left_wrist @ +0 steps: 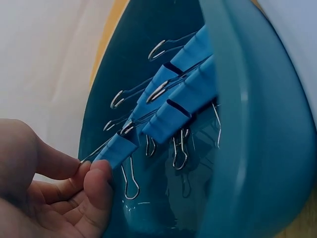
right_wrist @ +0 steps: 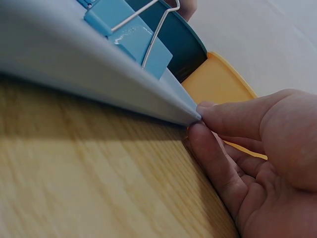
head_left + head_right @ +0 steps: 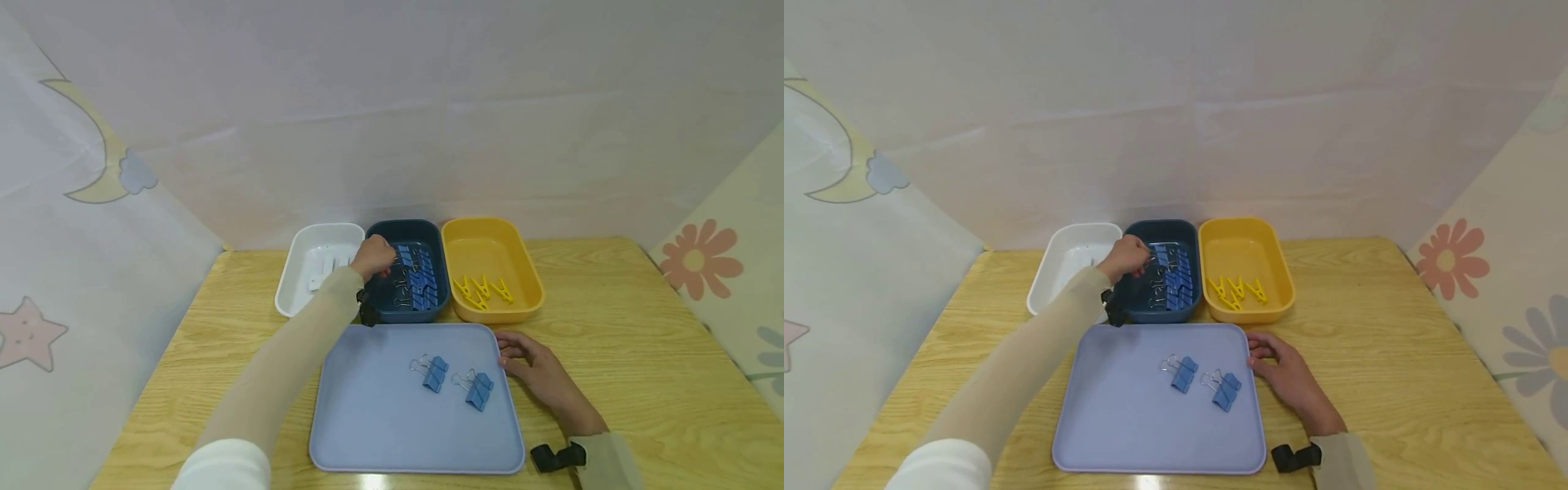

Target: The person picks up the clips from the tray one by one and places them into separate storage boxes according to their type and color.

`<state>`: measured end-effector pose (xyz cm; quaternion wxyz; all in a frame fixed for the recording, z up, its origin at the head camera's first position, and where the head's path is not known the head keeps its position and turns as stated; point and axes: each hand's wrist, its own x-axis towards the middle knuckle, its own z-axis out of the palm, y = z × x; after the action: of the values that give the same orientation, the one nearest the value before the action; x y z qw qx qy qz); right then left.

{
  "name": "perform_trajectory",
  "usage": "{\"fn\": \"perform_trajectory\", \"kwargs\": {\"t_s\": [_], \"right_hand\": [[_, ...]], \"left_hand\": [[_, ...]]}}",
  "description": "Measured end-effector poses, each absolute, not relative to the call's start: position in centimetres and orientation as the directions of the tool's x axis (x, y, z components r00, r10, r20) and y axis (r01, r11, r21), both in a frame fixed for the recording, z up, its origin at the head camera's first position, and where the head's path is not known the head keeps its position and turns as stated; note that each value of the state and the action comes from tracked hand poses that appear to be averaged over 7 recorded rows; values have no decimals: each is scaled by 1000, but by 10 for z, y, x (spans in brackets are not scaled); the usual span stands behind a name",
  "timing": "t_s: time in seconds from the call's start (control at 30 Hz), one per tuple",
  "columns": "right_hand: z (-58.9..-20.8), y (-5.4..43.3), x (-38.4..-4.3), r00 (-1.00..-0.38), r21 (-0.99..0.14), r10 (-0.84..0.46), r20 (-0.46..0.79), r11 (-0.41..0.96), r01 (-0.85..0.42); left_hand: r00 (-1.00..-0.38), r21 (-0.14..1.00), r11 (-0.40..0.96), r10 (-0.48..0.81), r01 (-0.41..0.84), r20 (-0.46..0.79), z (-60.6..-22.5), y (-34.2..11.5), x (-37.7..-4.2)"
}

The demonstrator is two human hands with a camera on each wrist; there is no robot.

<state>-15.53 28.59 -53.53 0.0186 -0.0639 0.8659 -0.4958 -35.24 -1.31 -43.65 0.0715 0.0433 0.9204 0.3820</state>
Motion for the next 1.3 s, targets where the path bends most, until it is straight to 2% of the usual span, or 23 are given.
{"fn": "perform_trajectory", "kwargs": {"t_s": [0.37, 1.3], "right_hand": [[-536, 286, -156, -990, -852, -131, 48, 513, -109], [-536, 286, -156, -989, -860, -137, 49, 498, -111]], "left_hand": [[-985, 639, 768, 130, 29, -112, -441, -4, -358], [-981, 615, 788, 93, -34, -173, -446, 6, -363]]}}
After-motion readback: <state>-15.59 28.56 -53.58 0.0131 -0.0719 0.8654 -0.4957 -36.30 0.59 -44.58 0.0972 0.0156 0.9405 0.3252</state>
